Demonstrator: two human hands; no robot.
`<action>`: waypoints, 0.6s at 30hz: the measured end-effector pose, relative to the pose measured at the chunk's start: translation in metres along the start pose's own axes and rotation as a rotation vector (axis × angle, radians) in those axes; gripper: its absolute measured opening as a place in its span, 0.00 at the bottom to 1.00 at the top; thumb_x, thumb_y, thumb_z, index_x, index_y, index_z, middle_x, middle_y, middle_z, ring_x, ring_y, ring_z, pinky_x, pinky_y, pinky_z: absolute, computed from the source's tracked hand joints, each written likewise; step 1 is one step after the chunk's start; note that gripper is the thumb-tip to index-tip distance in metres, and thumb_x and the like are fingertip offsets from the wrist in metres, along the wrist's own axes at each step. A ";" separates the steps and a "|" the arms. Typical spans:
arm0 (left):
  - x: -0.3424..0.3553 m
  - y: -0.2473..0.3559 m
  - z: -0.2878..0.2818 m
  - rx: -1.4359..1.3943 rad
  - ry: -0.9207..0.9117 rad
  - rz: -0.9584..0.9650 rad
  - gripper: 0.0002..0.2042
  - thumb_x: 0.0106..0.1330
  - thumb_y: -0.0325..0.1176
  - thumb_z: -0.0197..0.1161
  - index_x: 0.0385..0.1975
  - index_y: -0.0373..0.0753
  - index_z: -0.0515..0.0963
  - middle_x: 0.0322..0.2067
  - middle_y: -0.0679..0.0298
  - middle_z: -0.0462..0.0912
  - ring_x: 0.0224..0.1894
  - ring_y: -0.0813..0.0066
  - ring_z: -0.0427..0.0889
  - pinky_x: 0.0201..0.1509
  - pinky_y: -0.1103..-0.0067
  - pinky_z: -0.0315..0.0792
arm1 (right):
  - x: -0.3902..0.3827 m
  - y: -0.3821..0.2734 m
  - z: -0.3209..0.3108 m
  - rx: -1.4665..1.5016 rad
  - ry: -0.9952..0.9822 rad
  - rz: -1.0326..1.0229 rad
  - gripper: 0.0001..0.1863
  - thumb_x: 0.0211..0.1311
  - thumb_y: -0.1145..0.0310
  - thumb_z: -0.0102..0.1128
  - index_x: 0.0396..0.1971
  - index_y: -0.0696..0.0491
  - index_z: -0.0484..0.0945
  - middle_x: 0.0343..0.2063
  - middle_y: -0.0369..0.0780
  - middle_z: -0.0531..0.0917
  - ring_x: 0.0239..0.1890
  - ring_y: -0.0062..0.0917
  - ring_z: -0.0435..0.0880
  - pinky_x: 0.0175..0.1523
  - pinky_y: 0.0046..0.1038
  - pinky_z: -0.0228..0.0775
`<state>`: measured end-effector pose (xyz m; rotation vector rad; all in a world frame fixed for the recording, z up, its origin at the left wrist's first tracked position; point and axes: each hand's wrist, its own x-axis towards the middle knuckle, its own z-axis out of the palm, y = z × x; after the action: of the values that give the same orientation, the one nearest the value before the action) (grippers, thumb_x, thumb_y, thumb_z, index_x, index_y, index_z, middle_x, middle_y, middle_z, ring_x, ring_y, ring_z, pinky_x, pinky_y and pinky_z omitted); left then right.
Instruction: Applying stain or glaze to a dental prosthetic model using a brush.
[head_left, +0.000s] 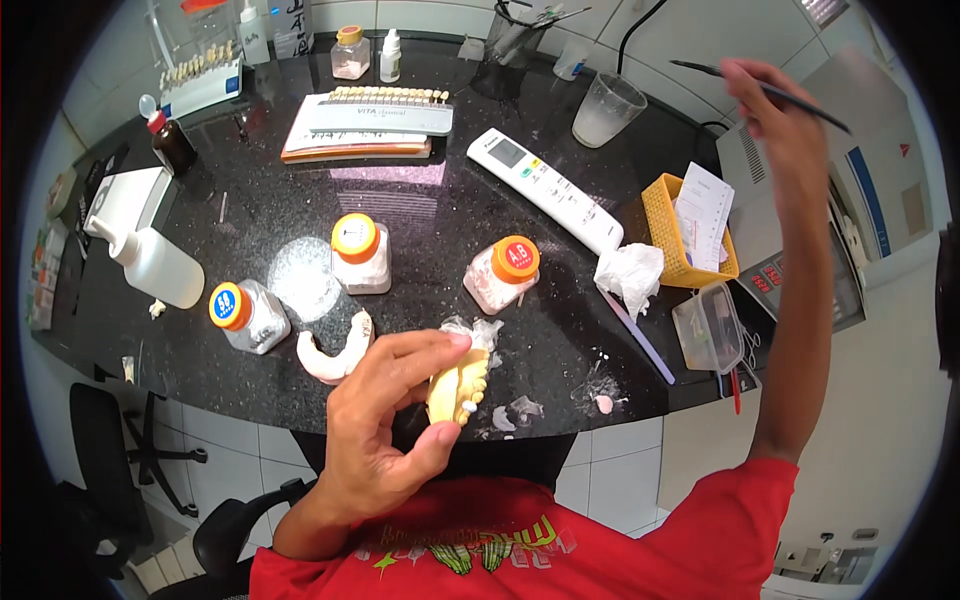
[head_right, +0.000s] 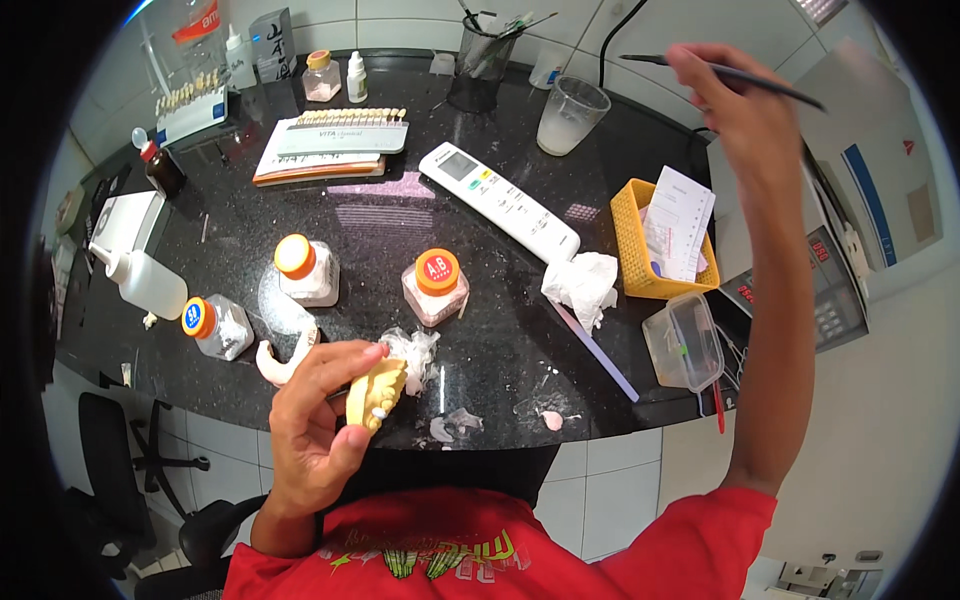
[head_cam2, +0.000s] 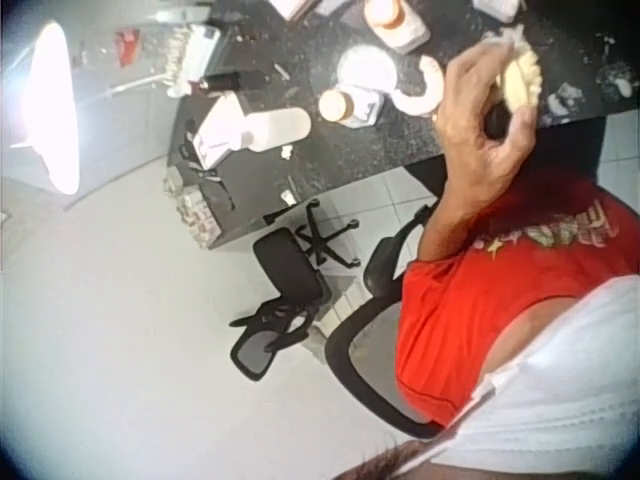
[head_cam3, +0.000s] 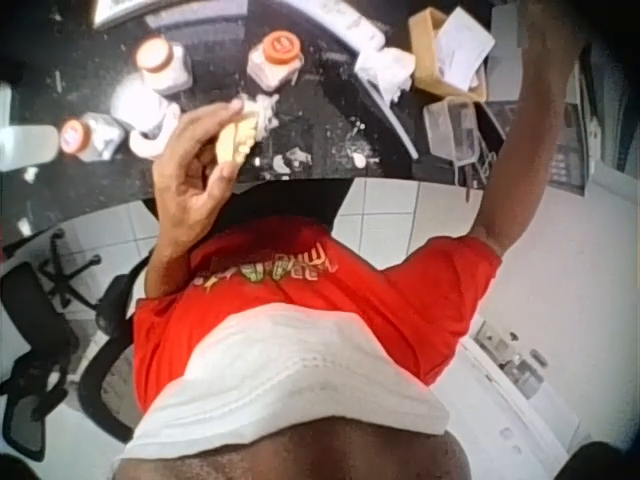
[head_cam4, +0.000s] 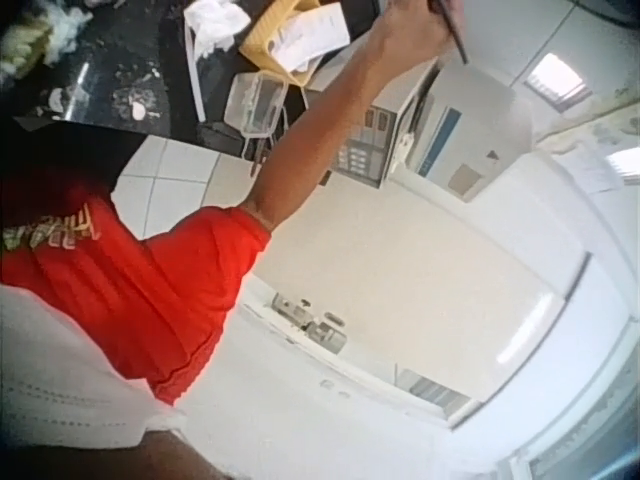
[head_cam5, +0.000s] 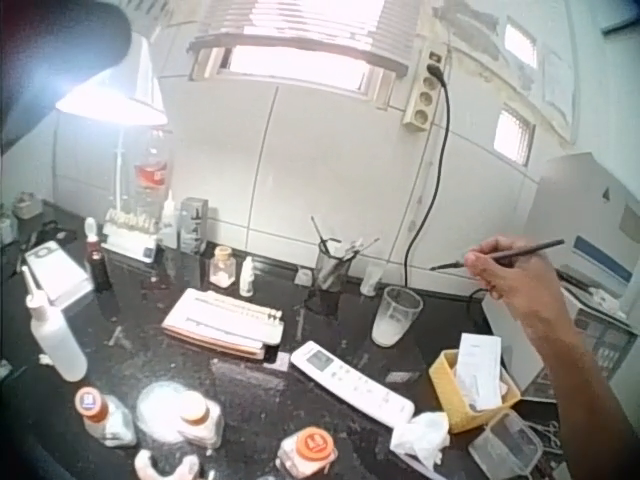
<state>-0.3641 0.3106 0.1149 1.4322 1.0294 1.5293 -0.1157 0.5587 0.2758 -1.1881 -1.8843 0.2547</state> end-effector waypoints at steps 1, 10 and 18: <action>0.000 0.000 -0.001 0.036 -0.008 -0.009 0.22 0.57 0.27 0.62 0.53 0.31 0.72 0.48 0.50 0.73 0.48 0.67 0.77 0.49 0.76 0.77 | 0.016 0.015 0.009 -0.014 -0.044 -0.013 0.16 0.54 0.56 0.65 0.35 0.53 0.83 0.24 0.30 0.80 0.26 0.11 0.72 0.31 0.13 0.61; 0.002 -0.002 -0.006 0.066 0.000 0.001 0.23 0.56 0.32 0.66 0.53 0.32 0.74 0.47 0.50 0.74 0.44 0.69 0.78 0.42 0.79 0.77 | 0.072 0.070 0.070 -0.254 -0.326 -0.060 0.18 0.51 0.53 0.64 0.28 0.55 0.84 0.21 0.34 0.82 0.25 0.19 0.76 0.34 0.25 0.68; -0.003 0.000 -0.005 -0.008 0.034 -0.048 0.28 0.59 0.38 0.66 0.55 0.26 0.69 0.49 0.48 0.70 0.49 0.66 0.77 0.49 0.76 0.76 | 0.063 0.079 0.086 -0.475 -0.359 -0.090 0.17 0.48 0.52 0.67 0.28 0.52 0.86 0.23 0.38 0.84 0.27 0.24 0.81 0.36 0.27 0.70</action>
<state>-0.3689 0.3075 0.1134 1.3713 1.0692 1.5263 -0.1413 0.6737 0.2149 -1.4335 -2.3947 -0.0400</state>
